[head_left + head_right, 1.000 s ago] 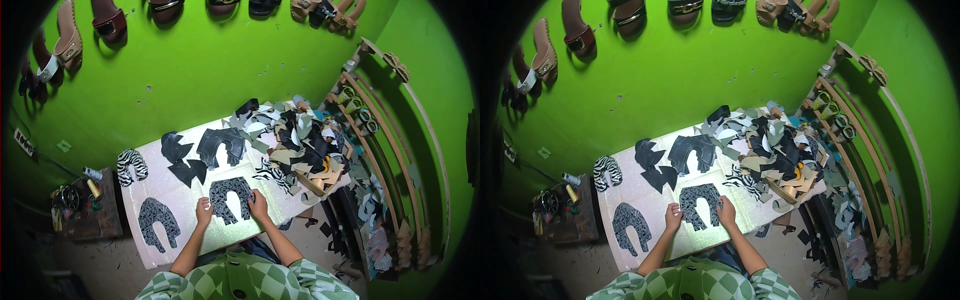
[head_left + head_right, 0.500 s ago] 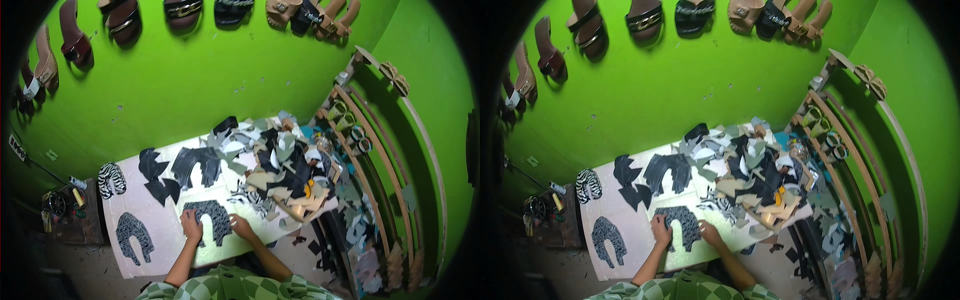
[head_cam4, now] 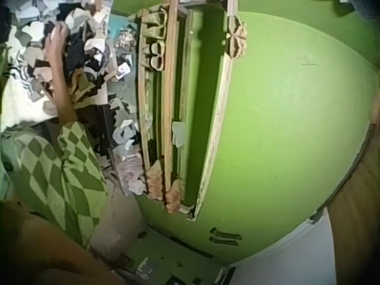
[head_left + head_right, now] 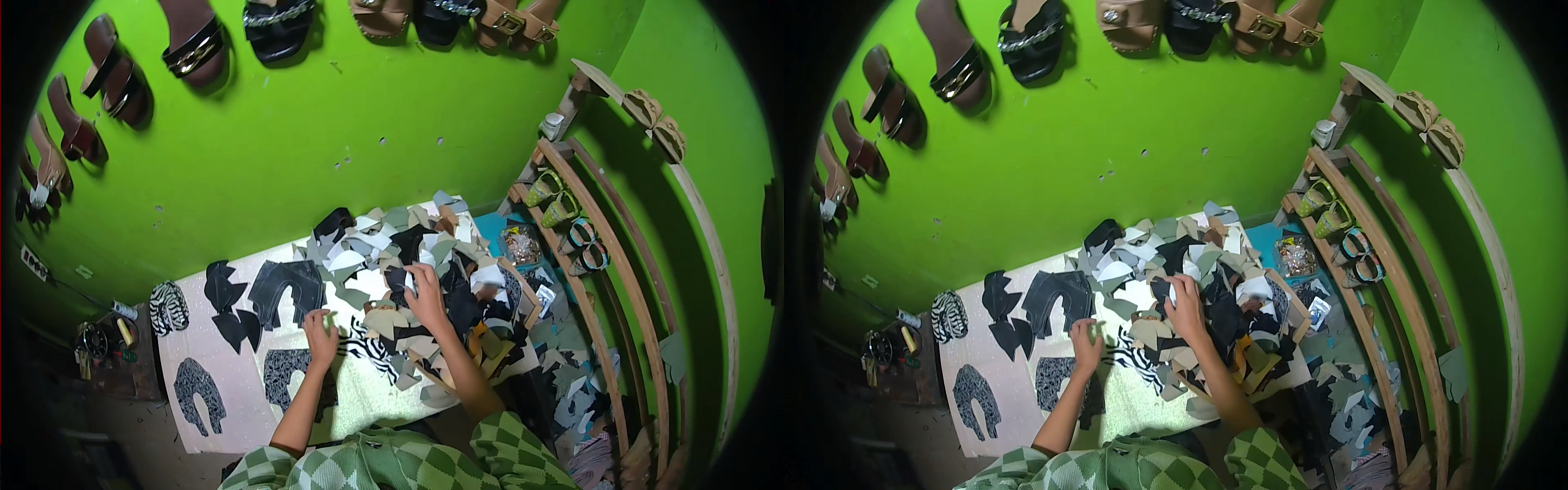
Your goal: Sorting and organizing patterned leather shoe components on a work table.
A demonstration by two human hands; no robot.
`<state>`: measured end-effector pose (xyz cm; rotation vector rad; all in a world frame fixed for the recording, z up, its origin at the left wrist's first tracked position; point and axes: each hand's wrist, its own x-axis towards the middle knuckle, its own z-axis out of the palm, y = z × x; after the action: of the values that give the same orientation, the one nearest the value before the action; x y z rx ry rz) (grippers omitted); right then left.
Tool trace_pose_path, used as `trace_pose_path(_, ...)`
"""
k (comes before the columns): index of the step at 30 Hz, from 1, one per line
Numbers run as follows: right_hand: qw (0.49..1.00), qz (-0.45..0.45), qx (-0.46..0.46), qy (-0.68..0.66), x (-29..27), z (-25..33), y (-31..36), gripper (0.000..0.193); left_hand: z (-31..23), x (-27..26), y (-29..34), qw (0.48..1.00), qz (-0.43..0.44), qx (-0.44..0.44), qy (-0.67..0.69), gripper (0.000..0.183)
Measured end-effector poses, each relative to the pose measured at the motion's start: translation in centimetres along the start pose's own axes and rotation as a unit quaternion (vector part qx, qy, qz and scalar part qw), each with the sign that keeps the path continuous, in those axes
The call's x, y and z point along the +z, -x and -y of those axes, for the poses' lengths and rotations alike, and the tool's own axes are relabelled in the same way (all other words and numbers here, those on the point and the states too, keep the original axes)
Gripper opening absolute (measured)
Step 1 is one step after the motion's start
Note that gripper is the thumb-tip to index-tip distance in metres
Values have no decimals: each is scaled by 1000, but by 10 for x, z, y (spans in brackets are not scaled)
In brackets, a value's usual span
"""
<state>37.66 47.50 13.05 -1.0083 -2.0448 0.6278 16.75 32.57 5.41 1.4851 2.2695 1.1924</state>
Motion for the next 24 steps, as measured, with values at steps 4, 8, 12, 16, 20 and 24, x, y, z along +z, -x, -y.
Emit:
trace_pose_path(4,999,12,-25,44,12,9,-46,47,-25,21,-34,1000,7,9,16,40)
trace_pose_path(8,972,90,11,216,60,-9,-79,72,-22,34,-47,1000,9,-4,19,40)
trace_pose_path(12,896,208,115,376,101,-49,-100,93,-4,36,-40,999,21,-34,25,40)
trace_pose_path(16,898,140,92,407,139,-102,-109,35,16,28,-38,996,27,-77,45,39)
trace_pose_path(20,956,121,133,231,119,-144,-139,31,25,23,-46,992,12,-107,70,38)
trace_pose_path(24,994,46,97,6,60,-166,-153,43,27,25,-66,994,1,-90,61,37)
